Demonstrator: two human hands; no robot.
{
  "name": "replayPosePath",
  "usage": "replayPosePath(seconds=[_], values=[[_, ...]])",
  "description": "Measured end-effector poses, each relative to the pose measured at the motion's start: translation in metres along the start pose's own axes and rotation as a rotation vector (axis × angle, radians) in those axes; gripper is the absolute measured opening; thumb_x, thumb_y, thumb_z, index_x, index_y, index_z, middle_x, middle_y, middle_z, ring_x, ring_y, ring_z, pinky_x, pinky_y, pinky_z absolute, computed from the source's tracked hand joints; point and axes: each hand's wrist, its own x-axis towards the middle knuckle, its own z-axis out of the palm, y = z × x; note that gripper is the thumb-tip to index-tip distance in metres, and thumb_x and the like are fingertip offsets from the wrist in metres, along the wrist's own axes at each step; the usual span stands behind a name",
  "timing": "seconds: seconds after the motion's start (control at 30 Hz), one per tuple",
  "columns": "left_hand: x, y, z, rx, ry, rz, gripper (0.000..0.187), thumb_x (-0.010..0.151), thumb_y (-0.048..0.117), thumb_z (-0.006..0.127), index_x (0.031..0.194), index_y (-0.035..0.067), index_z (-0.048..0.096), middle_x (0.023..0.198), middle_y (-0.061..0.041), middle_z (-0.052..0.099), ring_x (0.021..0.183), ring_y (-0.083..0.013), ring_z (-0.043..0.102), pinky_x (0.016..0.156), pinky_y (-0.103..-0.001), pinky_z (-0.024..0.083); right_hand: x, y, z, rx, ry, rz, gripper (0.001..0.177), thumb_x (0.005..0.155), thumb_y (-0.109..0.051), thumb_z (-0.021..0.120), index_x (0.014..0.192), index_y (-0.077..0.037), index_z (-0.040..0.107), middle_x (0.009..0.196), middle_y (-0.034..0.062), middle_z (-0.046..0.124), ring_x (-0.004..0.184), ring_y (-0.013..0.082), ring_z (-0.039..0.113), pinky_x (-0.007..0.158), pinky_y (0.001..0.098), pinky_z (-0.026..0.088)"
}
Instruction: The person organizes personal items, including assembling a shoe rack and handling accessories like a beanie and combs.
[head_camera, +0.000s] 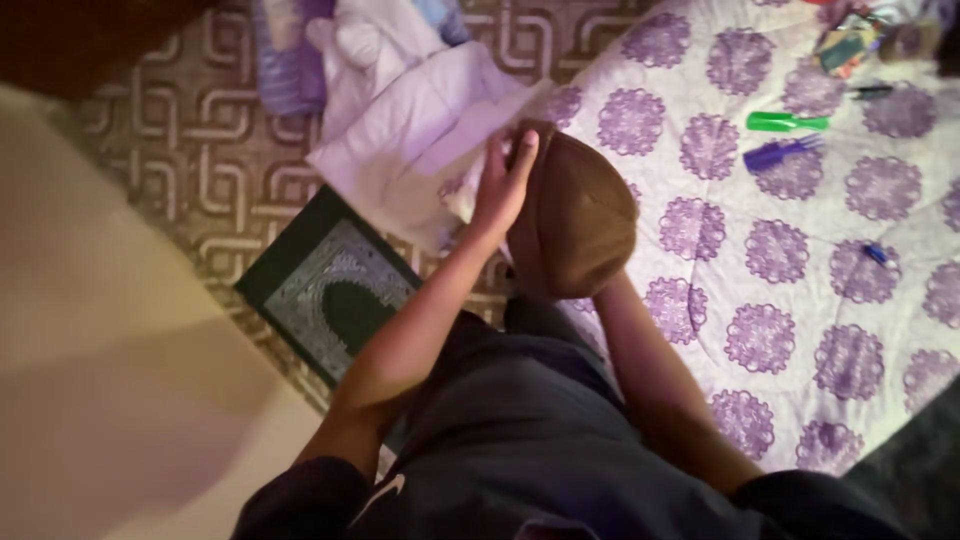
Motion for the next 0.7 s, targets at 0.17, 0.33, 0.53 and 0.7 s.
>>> replayPosePath(seconds=[0.17, 0.33, 0.53, 0.7], values=[[0.032, 0.062, 0.006, 0.642, 0.070, 0.362, 0.069, 0.106, 0.053, 0.053, 0.155, 0.005, 0.042, 0.145, -0.018, 0.058, 0.137, -0.0327, 0.054, 0.115, -0.041, 0.045, 0.036, 0.006, -0.011, 0.050, 0.043, -0.212, 0.069, 0.113, -0.064, 0.035, 0.149, -0.005, 0.037, 0.149, 0.0128, 0.042, 0.136, 0.0239, 0.037, 0.117, 0.0394, 0.029], [0.043, 0.081, 0.013, 0.698, -0.011, 0.871, 0.066, 0.118, 0.053, 0.036, 0.166, 0.008, 0.028, 0.167, -0.016, 0.032, 0.157, -0.0288, 0.029, 0.135, -0.044, 0.024, 0.082, 0.037, 0.002, 0.088, 0.115, -0.452, 0.078, 0.111, -0.063, 0.031, 0.166, -0.009, 0.026, 0.170, 0.0134, 0.032, 0.159, 0.0259, 0.028, 0.136, 0.0426, 0.021], [0.084, 0.082, -0.049, 1.058, -0.567, 0.713, 0.077, 0.107, 0.058, 0.041, 0.160, 0.003, 0.034, 0.167, -0.014, 0.034, 0.160, -0.0308, 0.028, 0.132, -0.051, 0.016, 0.133, 0.070, -0.032, -0.122, 0.360, -0.771, 0.071, 0.107, -0.057, 0.032, 0.163, -0.013, 0.035, 0.168, 0.0010, 0.043, 0.157, 0.0167, 0.042, 0.134, 0.0390, 0.030], [0.116, 0.118, -0.125, 0.128, -0.853, 0.123, 0.053, 0.115, 0.045, 0.046, 0.149, 0.006, 0.059, 0.144, -0.014, 0.071, 0.142, -0.0286, 0.062, 0.126, -0.041, 0.042, 0.175, 0.085, 0.039, -0.090, 0.253, -0.720, 0.057, 0.119, -0.053, 0.036, 0.151, -0.010, 0.056, 0.146, 0.0089, 0.063, 0.128, 0.0199, 0.057, 0.120, 0.0401, 0.040]])
